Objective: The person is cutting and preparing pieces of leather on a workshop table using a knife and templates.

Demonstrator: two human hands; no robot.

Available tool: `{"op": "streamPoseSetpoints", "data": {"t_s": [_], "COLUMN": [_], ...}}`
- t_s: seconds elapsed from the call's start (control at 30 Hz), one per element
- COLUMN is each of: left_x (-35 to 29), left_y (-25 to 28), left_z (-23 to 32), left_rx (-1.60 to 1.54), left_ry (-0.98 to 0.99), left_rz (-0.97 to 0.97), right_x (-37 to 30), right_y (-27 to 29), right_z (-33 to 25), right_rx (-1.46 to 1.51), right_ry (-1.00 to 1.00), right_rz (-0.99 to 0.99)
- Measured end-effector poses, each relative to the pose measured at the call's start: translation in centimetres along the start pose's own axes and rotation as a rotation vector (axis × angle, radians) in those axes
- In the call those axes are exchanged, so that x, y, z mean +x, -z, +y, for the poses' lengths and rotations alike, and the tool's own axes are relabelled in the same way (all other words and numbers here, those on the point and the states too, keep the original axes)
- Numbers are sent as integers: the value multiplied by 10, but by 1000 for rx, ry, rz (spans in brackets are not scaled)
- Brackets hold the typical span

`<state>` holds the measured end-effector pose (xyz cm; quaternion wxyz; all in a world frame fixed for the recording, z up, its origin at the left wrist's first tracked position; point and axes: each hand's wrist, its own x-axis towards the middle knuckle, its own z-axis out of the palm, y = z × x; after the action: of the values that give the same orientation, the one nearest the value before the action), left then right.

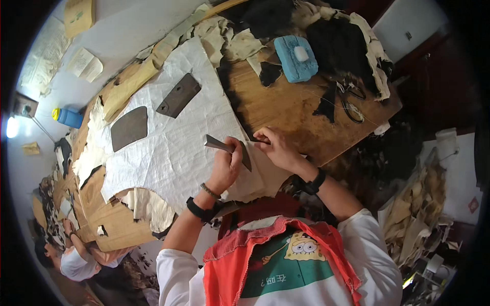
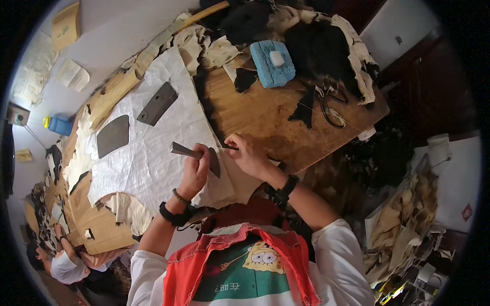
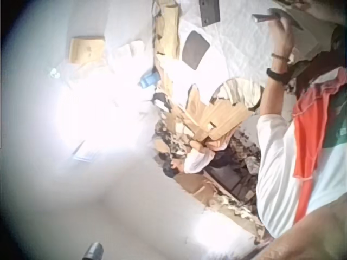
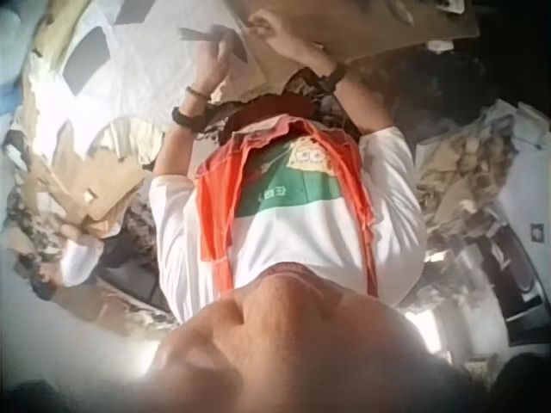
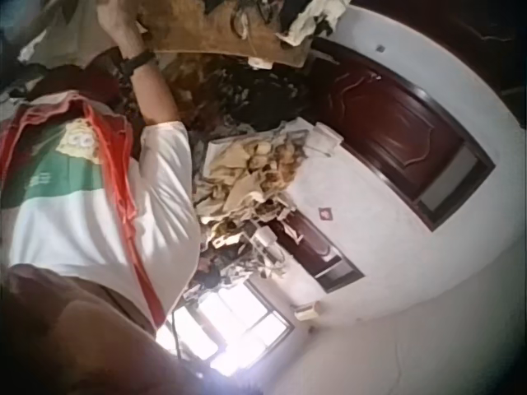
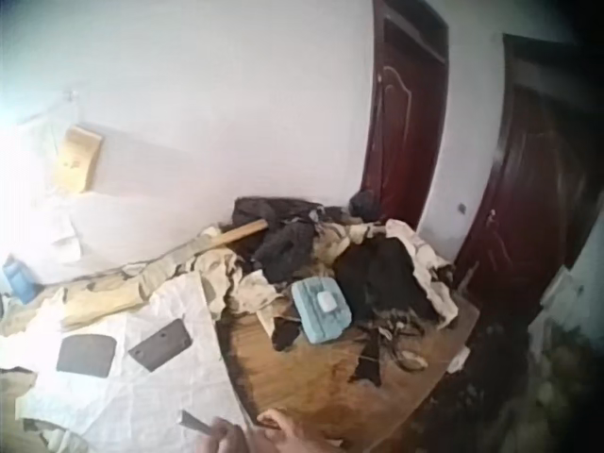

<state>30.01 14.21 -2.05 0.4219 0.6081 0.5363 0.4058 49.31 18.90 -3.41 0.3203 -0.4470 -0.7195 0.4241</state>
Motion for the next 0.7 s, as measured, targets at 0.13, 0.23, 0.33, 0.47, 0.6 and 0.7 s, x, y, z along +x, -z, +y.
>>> {"op": "streamPoseSetpoints", "data": {"t_s": [0.13,0.23,0.33,0.47,0.6,0.7], "left_x": [7,6,7,8,8,12], "left_y": [-8,-12,-15,-21,-19,-20], "left_z": [-20,-23,-26,-23,-27,-21], "left_rx": [52,21,84,127,214,354], "left_ry": [-14,41,22,-9,-60,-66], "left_rz": [-38,-62,-55,-16,-45,-48], "right_x": [6,7,11,15,19,19], "right_y": [-7,-6,-8,-10,-12,-17], "right_z": [11,6,5,7,3,9], "right_rx": [-100,-166,-201,-139,-138,-132], "right_ry": [3,21,39,13,-22,107], "right_rz": [-24,-34,-23,-25,-61,-50]}}
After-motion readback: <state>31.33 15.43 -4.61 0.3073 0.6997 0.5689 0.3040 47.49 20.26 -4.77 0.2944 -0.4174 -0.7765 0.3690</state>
